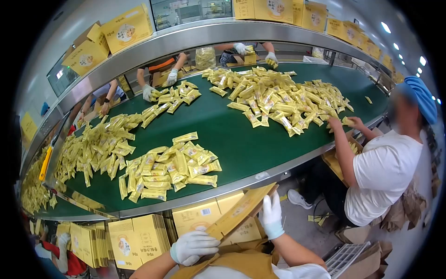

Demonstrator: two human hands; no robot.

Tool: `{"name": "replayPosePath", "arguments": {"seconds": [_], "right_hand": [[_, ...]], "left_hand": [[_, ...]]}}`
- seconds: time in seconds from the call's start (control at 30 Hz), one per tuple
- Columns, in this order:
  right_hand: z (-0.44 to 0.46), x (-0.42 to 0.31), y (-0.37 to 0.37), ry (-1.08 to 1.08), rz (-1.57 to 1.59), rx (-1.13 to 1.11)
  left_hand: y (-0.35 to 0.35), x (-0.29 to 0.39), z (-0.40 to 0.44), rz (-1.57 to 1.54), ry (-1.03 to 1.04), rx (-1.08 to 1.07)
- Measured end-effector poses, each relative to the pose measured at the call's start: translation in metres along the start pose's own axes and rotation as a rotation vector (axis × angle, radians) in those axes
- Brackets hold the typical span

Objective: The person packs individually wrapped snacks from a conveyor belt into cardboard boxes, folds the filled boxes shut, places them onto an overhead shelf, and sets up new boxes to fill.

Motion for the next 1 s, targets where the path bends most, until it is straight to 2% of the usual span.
{"name": "replayPosePath", "arguments": {"seconds": [0.03,0.13,0.17,0.2,0.27,0.3,0.33,0.4,0.47,0.53,0.6,0.63,0.67,0.7,0.73,0.77,0.8,0.83,0.87,0.93,0.97,1.0], "right_hand": [[0.003,-0.007,0.002,0.059,0.025,0.021],[0.013,0.001,-0.007,0.249,-0.136,-0.172],[0.017,-0.012,-0.006,0.212,-0.187,-0.214],[0.026,-0.014,-0.009,0.051,-0.644,-0.248],[0.024,-0.029,0.002,0.106,-0.378,-0.346],[0.027,-0.039,0.006,0.096,-0.729,-0.443],[0.024,-0.069,0.025,0.018,-1.097,-0.583],[0.019,-0.086,0.052,-0.048,-1.275,-0.884],[0.018,-0.08,0.078,0.052,-1.364,-1.079],[0.019,-0.065,0.1,0.082,-1.364,-1.195],[0.016,-0.051,0.108,-0.027,-1.339,-1.281],[0.015,-0.053,0.106,-0.087,-1.311,-1.332],[0.014,-0.057,0.104,-0.148,-1.283,-1.384],[0.02,-0.067,0.099,0.036,-1.225,-1.539],[0.023,-0.066,0.084,-0.052,-1.047,-1.54],[0.024,-0.07,0.074,-0.054,-0.978,-1.48],[0.022,-0.073,0.067,-0.053,-0.91,-1.418],[0.019,-0.06,0.058,0.099,-0.808,-1.32],[0.014,-0.054,0.057,-0.008,-0.852,-1.136],[0.005,-0.047,0.051,-0.206,-0.915,-0.758],[0.004,-0.037,0.049,-0.189,-0.963,-0.706],[0.003,-0.023,0.047,-0.115,-0.895,-0.649]], "left_hand": [[0.002,0.0,-0.001,0.033,0.004,0.003],[-0.004,0.008,0.001,0.222,0.078,0.01],[-0.009,0.011,0.005,0.299,0.112,0.013],[-0.013,0.012,0.009,0.263,0.14,-0.027],[-0.022,0.012,0.016,0.193,0.192,-0.101],[-0.025,0.006,0.015,0.193,0.112,-0.187],[-0.04,0.008,0.022,0.308,-0.02,-0.153],[-0.062,0.002,0.031,0.494,-0.252,-0.159],[-0.059,-0.022,0.028,0.464,-0.197,-0.136],[-0.029,-0.043,0.028,0.385,-0.447,-0.594],[0.0,-0.048,0.022,0.334,-0.49,-0.704],[0.007,-0.051,0.026,0.327,-0.623,-1.0],[-0.006,-0.048,0.03,0.519,-0.507,-0.711],[-0.018,-0.042,0.029,0.697,-0.384,-0.418],[-0.028,-0.033,0.026,0.863,-0.251,-0.122],[-0.029,-0.027,0.019,0.956,-0.467,-0.008],[-0.04,-0.027,0.022,0.882,-0.655,0.101],[-0.041,-0.032,0.017,0.785,-0.705,0.097],[-0.041,-0.038,0.014,0.686,-0.753,0.096],[-0.067,-0.026,0.036,0.357,-0.963,-0.203],[-0.071,-0.02,0.042,0.179,-1.056,-0.353],[-0.066,-0.018,0.043,0.157,-0.997,-0.343]]}}
Point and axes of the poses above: each hand's wrist, its own z-axis towards the middle knuckle, its own y-axis out of the palm, x = y × z, the point moved 3 cm from there along z, towards the middle knuckle, and after that the axes turned 12 degrees about -x, right-handed, at the moved point
